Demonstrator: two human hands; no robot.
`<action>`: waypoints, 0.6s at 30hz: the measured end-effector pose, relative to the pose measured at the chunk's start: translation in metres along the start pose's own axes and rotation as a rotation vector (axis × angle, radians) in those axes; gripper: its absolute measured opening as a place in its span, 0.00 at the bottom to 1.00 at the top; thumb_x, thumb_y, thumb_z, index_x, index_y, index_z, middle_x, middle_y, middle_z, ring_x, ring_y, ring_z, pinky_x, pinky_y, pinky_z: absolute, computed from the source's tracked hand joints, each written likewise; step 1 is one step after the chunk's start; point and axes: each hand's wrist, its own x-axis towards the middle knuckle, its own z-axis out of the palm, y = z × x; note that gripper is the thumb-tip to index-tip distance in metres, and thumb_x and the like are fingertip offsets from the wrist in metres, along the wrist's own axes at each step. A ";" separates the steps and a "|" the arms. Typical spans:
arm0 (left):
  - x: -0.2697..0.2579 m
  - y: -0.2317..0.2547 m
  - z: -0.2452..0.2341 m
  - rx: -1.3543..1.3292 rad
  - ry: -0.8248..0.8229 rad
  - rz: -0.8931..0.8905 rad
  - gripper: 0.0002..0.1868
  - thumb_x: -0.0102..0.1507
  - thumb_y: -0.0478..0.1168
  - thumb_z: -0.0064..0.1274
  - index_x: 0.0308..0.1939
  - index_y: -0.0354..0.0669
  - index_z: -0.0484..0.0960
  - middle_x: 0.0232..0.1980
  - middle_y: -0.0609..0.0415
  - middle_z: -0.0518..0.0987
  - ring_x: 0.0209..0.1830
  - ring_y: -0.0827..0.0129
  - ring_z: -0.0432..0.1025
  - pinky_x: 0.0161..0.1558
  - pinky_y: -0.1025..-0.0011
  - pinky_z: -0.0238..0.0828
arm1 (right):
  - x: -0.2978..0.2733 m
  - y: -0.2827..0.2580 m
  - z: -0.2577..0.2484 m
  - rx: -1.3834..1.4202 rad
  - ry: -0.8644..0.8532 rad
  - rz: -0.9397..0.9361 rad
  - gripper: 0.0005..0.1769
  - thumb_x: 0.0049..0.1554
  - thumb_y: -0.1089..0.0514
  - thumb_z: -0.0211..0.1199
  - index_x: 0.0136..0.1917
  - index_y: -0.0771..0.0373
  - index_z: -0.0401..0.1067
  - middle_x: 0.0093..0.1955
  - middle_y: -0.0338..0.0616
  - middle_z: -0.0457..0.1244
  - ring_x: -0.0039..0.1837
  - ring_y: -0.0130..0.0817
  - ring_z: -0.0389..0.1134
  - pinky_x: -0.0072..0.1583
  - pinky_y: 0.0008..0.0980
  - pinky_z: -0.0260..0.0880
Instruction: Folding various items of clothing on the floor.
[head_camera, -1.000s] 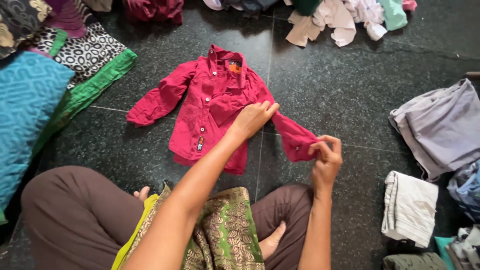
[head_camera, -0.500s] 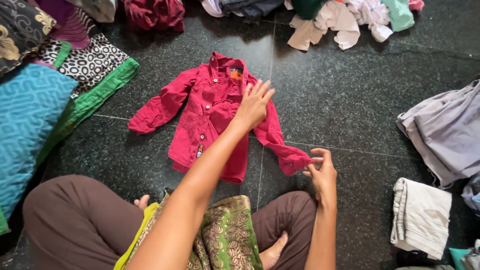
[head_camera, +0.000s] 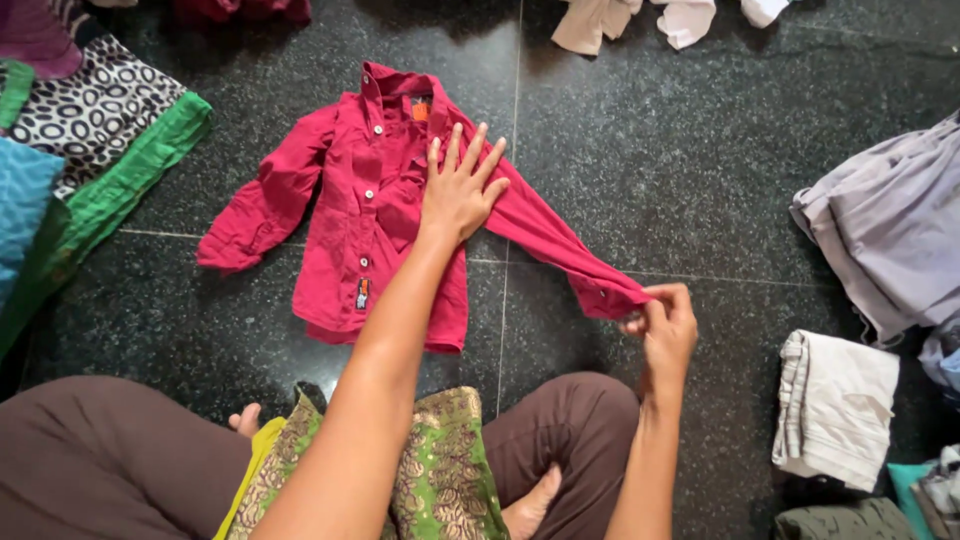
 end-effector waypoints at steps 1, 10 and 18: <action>-0.003 0.000 0.002 -0.005 -0.007 -0.001 0.34 0.72 0.65 0.34 0.80 0.63 0.57 0.85 0.53 0.49 0.85 0.50 0.38 0.78 0.41 0.28 | 0.005 0.013 -0.003 -0.006 0.002 0.006 0.04 0.66 0.66 0.52 0.52 0.64 0.68 0.40 0.37 0.64 0.35 0.23 0.63 0.40 0.29 0.71; 0.003 0.000 0.018 0.042 0.014 0.001 0.36 0.71 0.64 0.34 0.81 0.60 0.55 0.85 0.52 0.46 0.84 0.48 0.37 0.78 0.40 0.28 | -0.019 -0.029 0.009 -0.697 0.140 -0.303 0.20 0.48 0.68 0.75 0.50 0.64 0.67 0.38 0.46 0.63 0.39 0.37 0.66 0.42 0.36 0.69; 0.004 0.001 0.022 0.072 -0.007 -0.024 0.36 0.71 0.63 0.34 0.81 0.60 0.55 0.85 0.52 0.46 0.84 0.48 0.37 0.77 0.40 0.28 | -0.032 -0.080 0.023 -1.246 -0.546 -1.429 0.24 0.45 0.60 0.60 0.57 0.52 0.73 0.59 0.45 0.63 0.59 0.40 0.64 0.58 0.44 0.66</action>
